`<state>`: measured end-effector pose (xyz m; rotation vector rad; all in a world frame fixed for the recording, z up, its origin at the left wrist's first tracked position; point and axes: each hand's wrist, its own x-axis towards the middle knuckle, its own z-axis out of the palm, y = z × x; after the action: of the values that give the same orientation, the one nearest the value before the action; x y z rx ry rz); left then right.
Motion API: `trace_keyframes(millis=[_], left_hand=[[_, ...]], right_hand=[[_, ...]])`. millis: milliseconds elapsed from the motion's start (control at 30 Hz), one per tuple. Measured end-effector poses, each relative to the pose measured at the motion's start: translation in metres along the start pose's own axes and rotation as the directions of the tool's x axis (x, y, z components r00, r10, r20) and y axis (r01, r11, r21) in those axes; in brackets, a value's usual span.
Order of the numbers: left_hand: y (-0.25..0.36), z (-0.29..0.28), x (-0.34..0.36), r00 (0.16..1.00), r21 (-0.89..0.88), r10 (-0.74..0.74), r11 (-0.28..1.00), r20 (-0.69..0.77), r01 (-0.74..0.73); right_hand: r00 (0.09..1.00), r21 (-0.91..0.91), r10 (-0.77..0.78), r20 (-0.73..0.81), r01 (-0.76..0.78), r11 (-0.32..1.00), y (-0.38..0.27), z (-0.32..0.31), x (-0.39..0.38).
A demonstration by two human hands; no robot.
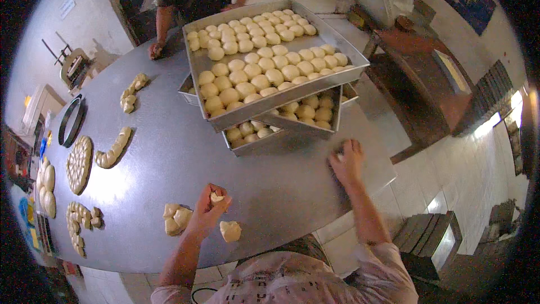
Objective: The person organizes small dough balls into a metal tray and shapes larger pieces of dough into decorative bread patterns on a stainless steel table.
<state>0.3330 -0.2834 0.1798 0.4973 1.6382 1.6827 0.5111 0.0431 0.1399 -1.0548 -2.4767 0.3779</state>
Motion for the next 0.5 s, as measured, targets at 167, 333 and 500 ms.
trace_keyframes(millis=[167,333,500], left_hand=[[0.0,0.011,-0.005,0.987,0.34,-0.015,0.938,-0.161,0.07],[-0.027,-0.01,-0.007,0.971,0.241,-0.027,0.967,-0.237,0.086],[0.003,0.033,-0.001,0.998,0.297,-0.04,0.953,-0.048,0.053]], right_hand=[[0.963,0.184,-0.269,0.021,0.26,0.948,-0.009,0.035,-0.037],[0.99,0.004,-0.002,-0.141,0.003,1.0,0.035,-0.001,0.01],[0.91,0.137,-0.407,-0.076,0.414,0.9,0.016,0.015,-0.034]])
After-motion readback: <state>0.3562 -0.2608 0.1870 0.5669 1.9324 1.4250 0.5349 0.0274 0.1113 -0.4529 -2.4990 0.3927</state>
